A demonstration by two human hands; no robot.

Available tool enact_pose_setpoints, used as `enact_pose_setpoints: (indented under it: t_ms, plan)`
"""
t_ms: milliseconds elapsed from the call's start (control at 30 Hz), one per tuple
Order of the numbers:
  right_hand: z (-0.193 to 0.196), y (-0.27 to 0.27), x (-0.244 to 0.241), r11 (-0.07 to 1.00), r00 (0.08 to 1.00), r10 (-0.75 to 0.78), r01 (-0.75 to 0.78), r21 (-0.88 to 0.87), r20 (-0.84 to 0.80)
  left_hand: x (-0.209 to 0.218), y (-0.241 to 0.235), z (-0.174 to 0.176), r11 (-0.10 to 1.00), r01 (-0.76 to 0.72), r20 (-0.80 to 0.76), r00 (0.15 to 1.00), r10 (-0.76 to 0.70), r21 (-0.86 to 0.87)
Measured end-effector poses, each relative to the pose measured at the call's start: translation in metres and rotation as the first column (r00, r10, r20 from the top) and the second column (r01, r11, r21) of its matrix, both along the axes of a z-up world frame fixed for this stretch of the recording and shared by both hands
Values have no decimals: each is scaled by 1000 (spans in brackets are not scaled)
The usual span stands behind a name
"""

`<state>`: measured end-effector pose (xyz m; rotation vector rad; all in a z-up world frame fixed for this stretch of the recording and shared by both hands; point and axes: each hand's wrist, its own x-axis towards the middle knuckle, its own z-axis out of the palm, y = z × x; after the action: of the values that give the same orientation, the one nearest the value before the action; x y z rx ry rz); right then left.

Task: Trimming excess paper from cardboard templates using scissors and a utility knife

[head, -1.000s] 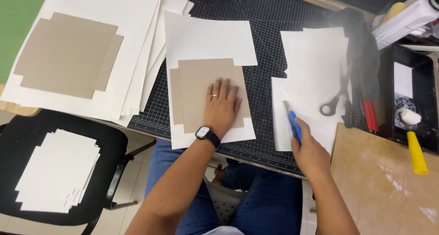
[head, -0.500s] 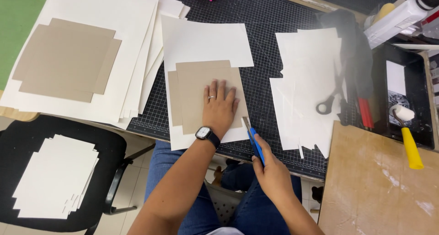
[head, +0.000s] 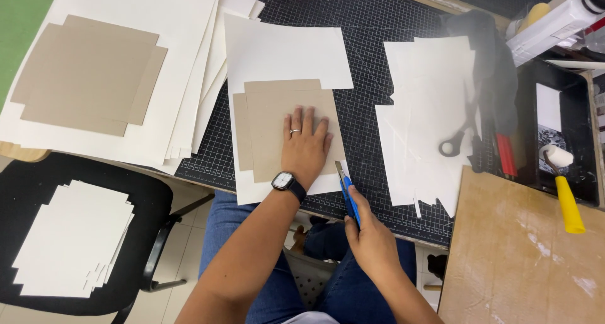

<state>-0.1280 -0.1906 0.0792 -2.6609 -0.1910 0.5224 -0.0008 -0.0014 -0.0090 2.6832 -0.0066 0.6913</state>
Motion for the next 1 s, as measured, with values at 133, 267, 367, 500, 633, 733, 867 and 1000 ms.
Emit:
enact_pose_setpoints:
  t_ms: [133, 267, 367, 500, 633, 733, 867, 1000]
  plan:
    - [0, 0, 9, 996, 996, 86, -84, -34, 40, 1, -1, 0, 1000, -3, 29, 1000, 2, 10]
    - [28, 2, 19, 982, 986, 132, -144, -123, -104, 0, -2, -3, 1000, -19, 39, 999, 18, 19]
    - [30, -2, 13, 970, 980, 162, -179, -161, -114, -3, 0, 6, 1000, -14, 26, 1000, 14, 16]
    - [24, -16, -9, 974, 981, 120, -146, -175, -149, -1, -2, -1, 999, -26, 29, 999, 25, 20]
    - [23, -28, -31, 959, 983, 101, -137, -246, -153, 0, -2, 1, 1000, -19, -15, 1000, 20, 22]
    - [21, -36, -35, 957, 983, 99, -137, -256, -156, 2, 1, 5, 1000, -10, 7, 1000, 10, 9]
    - [51, -40, -28, 964, 964, 98, -154, -217, -247, -3, 6, 4, 974, 43, 104, 994, -20, -223]
    - [95, -26, -14, 977, 920, -122, 45, -208, -373, -64, 18, 46, 879, -2, 122, 990, 69, -476]
